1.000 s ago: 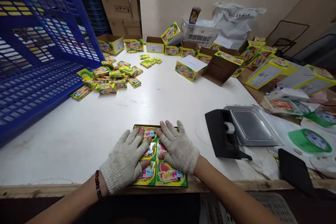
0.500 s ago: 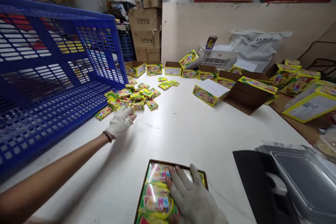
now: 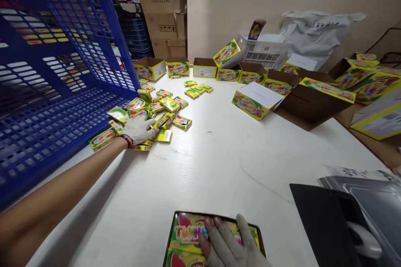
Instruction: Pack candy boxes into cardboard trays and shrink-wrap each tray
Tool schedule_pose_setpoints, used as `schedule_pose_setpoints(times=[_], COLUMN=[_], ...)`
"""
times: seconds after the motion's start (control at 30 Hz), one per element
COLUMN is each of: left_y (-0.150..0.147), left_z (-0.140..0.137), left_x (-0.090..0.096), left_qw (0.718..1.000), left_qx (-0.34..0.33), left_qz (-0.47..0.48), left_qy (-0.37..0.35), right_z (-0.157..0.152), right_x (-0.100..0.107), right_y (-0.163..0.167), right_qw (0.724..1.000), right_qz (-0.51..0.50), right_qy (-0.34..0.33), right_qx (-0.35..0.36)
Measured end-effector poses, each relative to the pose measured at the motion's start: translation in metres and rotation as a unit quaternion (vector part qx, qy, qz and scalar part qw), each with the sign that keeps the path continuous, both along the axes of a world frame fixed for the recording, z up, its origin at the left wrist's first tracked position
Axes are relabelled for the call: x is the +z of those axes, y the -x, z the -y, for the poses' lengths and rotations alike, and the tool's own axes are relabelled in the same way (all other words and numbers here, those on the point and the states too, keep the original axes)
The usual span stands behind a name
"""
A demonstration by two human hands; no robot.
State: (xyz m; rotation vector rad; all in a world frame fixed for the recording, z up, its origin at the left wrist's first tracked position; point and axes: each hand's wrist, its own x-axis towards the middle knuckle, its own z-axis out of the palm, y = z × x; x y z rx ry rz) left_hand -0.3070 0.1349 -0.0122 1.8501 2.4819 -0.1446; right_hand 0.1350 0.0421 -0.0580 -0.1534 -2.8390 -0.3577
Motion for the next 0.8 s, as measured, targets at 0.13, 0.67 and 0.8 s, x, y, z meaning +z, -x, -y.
schedule_pose_setpoints(times=[0.13,0.67,0.8], left_y=[-0.055,-0.116,-0.135], left_z=[0.078,0.259,0.282], left_x=[-0.018,0.010,0.006], left_qw=[0.998,0.966,0.980], left_qx=[-0.059,-0.029,-0.044], left_qz=[0.011,0.198,0.160], left_qy=[0.023,-0.161,-0.106], right_z=[0.009,0.020,0.017], right_x=[0.019,0.034,0.035], right_y=[0.006,-0.005,-0.008], right_qw=[0.999,0.979,0.977], right_qz=[-0.017,-0.015,-0.046], right_qy=[0.030,0.187,0.191], right_qx=[-0.027,-0.076,-0.080])
